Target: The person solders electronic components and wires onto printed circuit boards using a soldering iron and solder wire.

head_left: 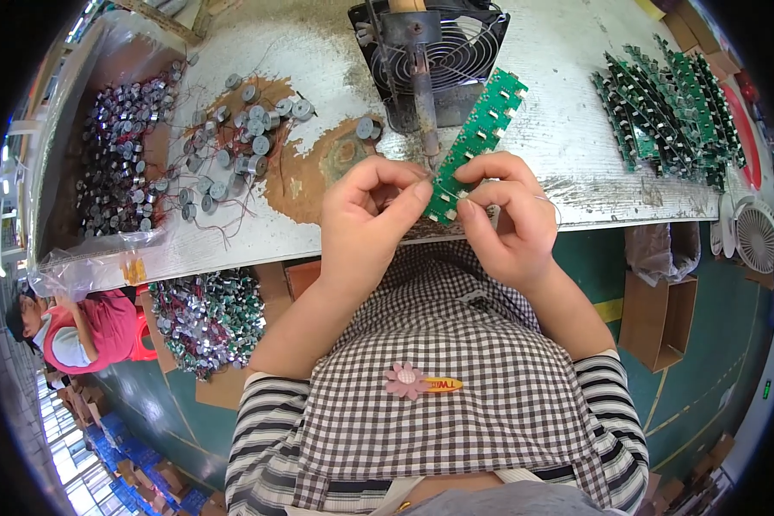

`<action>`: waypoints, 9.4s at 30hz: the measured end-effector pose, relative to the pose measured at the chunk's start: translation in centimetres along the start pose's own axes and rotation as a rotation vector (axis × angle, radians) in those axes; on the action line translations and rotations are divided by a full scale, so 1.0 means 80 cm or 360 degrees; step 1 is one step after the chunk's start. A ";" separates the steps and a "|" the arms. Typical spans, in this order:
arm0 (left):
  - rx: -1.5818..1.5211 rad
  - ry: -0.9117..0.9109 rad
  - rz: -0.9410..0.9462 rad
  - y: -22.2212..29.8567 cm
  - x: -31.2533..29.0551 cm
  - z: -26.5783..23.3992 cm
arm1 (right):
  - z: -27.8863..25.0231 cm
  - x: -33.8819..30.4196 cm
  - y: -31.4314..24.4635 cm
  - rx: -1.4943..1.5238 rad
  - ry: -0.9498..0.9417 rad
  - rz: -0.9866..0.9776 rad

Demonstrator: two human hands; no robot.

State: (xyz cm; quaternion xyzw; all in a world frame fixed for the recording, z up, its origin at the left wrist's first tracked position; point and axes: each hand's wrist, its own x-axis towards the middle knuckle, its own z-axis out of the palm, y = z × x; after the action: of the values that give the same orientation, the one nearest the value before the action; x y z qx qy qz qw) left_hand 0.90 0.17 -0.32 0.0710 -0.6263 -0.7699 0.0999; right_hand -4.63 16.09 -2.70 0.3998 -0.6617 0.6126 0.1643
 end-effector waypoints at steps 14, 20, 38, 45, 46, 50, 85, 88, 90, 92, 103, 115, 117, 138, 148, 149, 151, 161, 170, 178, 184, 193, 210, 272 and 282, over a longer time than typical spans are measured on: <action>0.0091 -0.0041 0.0067 0.002 0.007 0.000 | 0.002 0.011 -0.002 -0.0086 -0.0018 -0.0031; 0.0225 0.0002 0.0023 -0.003 -0.001 -0.002 | 0.008 -0.001 0.000 -0.0028 0.0005 0.0052; 0.2776 0.0247 0.1349 0.095 0.191 -0.236 | 0.004 -0.003 0.004 0.0279 0.0167 0.0552; 0.2532 0.0037 0.0931 0.042 0.248 -0.275 | -0.001 -0.015 0.003 0.0201 0.0188 0.0608; 0.2399 0.0254 0.1059 0.045 0.245 -0.275 | -0.002 -0.019 0.002 0.0227 0.0204 0.0602; 0.1748 0.0924 0.1345 0.083 0.204 -0.269 | -0.007 -0.023 0.005 0.0262 0.0166 0.0560; 0.0410 -0.0425 -0.0271 0.021 0.026 -0.024 | -0.005 0.010 0.001 0.0029 -0.0070 0.0053; 0.0336 -0.0440 -0.0414 0.022 0.033 -0.022 | -0.006 0.012 0.003 -0.0003 -0.0064 -0.0017; 0.0308 -0.0444 -0.0466 0.022 0.036 -0.022 | -0.006 0.014 -0.001 -0.0043 -0.0057 0.0008; 0.0301 -0.0423 -0.0439 0.022 0.037 -0.018 | -0.005 0.014 0.001 -0.0065 -0.0051 -0.0010; 0.0307 -0.0469 -0.0391 0.022 0.033 -0.017 | -0.004 0.012 -0.003 -0.0109 -0.0072 -0.0013; 0.0363 -0.0417 -0.0385 0.022 0.026 -0.015 | -0.003 0.004 -0.002 0.0005 -0.0009 0.0031; 0.0377 -0.0422 -0.0371 0.020 0.028 -0.016 | -0.001 0.004 0.001 0.0010 -0.0014 0.0010; 0.0657 -0.0596 -0.0049 0.013 0.029 -0.020 | -0.008 0.006 -0.008 -0.0255 0.0045 0.0156; 0.0670 0.1087 0.1154 0.087 0.042 -0.150 | -0.004 -0.007 0.004 0.0291 0.0191 0.0545; 0.0666 0.1159 0.1220 0.086 0.039 -0.166 | -0.003 -0.005 0.005 0.0297 0.0192 0.0540; 0.0884 0.1230 0.1145 0.075 0.036 -0.197 | -0.003 -0.004 0.004 0.0324 0.0186 0.0561; 0.1389 0.1138 0.1452 0.056 0.072 -0.147 | -0.002 -0.008 0.004 0.0282 0.0184 0.0560; -0.0398 -0.0054 -0.0397 0.037 -0.008 -0.065 | -0.001 -0.003 0.006 0.0431 0.0023 0.0430; 0.0102 -0.0029 -0.0443 0.013 -0.003 -0.021 | -0.002 0.006 0.004 -0.0012 -0.0072 0.0148; 0.0603 0.0001 -0.0071 0.006 -0.010 -0.007 | -0.005 0.003 0.005 0.0124 -0.0045 0.0146; 0.0414 -0.0052 0.0099 0.005 0.006 -0.005 | -0.003 0.013 0.000 -0.0003 -0.0062 0.0026; 0.0586 -0.0017 0.0134 0.011 0.000 0.000 | 0.000 0.005 -0.007 -0.0013 -0.0054 0.0079; 0.2889 0.0276 0.0421 0.016 0.129 -0.110 | 0.004 -0.009 0.005 0.0256 0.0168 0.0511; 0.1473 0.0340 0.0552 0.020 0.011 -0.122 | 0.002 -0.007 0.010 0.0298 0.0152 0.0433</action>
State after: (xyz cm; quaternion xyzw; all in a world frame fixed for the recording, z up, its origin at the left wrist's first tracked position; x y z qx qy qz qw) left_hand 2.45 -9.62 -0.72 0.0812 -0.8907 -0.3722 0.2479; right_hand -4.80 16.06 -3.63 0.2906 -0.6413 0.7064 0.0730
